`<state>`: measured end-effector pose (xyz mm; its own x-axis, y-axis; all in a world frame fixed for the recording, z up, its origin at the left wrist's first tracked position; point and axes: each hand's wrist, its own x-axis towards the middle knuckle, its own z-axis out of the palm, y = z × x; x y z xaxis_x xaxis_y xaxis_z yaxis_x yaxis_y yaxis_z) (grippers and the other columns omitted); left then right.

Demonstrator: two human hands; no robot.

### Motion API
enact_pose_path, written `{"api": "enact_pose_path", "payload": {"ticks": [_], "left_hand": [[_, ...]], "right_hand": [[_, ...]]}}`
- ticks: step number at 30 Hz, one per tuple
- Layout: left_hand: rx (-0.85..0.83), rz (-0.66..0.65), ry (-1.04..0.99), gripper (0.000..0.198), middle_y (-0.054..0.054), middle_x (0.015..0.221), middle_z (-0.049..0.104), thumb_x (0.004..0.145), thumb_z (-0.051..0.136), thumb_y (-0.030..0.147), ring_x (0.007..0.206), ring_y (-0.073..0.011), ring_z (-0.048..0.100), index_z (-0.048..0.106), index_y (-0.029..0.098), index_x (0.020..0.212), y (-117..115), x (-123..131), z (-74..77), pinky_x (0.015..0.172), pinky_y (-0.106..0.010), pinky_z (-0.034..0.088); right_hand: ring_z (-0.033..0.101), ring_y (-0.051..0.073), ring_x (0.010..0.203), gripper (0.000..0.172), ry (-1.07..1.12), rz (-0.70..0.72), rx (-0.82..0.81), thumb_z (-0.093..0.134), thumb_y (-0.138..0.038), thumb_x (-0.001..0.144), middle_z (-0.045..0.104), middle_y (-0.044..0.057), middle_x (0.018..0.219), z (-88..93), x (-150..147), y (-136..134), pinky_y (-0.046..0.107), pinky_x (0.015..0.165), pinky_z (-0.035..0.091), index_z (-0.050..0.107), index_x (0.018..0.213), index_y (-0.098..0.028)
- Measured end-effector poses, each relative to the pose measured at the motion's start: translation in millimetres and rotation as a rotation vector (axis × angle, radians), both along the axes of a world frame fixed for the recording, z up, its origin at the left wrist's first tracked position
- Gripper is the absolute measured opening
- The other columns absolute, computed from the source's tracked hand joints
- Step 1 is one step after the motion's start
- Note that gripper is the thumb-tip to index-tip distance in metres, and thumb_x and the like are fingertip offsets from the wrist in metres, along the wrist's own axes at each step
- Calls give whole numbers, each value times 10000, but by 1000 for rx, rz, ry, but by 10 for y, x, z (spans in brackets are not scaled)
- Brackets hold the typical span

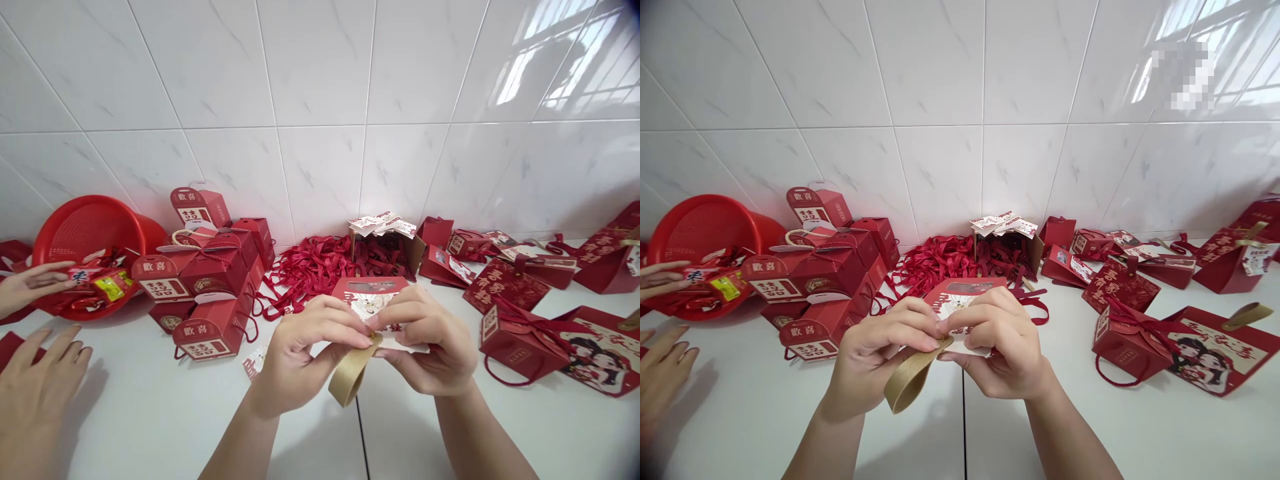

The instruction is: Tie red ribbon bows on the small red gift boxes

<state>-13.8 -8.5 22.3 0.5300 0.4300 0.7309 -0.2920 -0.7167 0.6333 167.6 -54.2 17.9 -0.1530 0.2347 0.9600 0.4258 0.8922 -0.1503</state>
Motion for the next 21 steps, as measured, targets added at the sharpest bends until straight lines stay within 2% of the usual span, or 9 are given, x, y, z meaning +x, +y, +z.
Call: {"api": "enact_pose_path", "payload": {"ticks": [9, 14, 18, 21], "left_hand": [[56, 65, -3, 292, -48, 906, 659, 768, 660, 13, 821, -163, 625, 720, 254, 922, -50, -17, 37, 712, -297, 529], [73, 48, 0, 291, -45, 984, 693, 783, 633, 1, 925, -189, 626, 685, 248, 928, -50, -33, 23, 831, -362, 512], [27, 16, 7, 248, -50, 976, 712, 794, 638, 37, 972, -205, 619, 675, 237, 935, -48, -48, 20, 851, -367, 516], [-100, -44, -11, 197, -75, 990, 703, 841, 604, 104, 966, -213, 629, 650, 229, 986, -76, -57, 34, 816, -356, 543]], "right_hand": [[573, 184, 644, 170, 28, 16, 41, 662, -122, 768, 693, 78, 784, -16, -8, 3, 350, 561, 444, 515, 829, -183], [574, 169, 625, 181, 43, 28, 20, 658, -106, 760, 684, 50, 763, -14, -33, 1, 338, 563, 443, 507, 805, -196], [568, 157, 603, 196, 83, 59, -19, 659, -94, 750, 670, 37, 747, -28, -53, 0, 329, 568, 438, 501, 802, -198], [563, 155, 596, 218, 126, 79, -77, 670, -91, 740, 661, 32, 741, -49, -72, -1, 323, 564, 436, 503, 824, -204]]}}
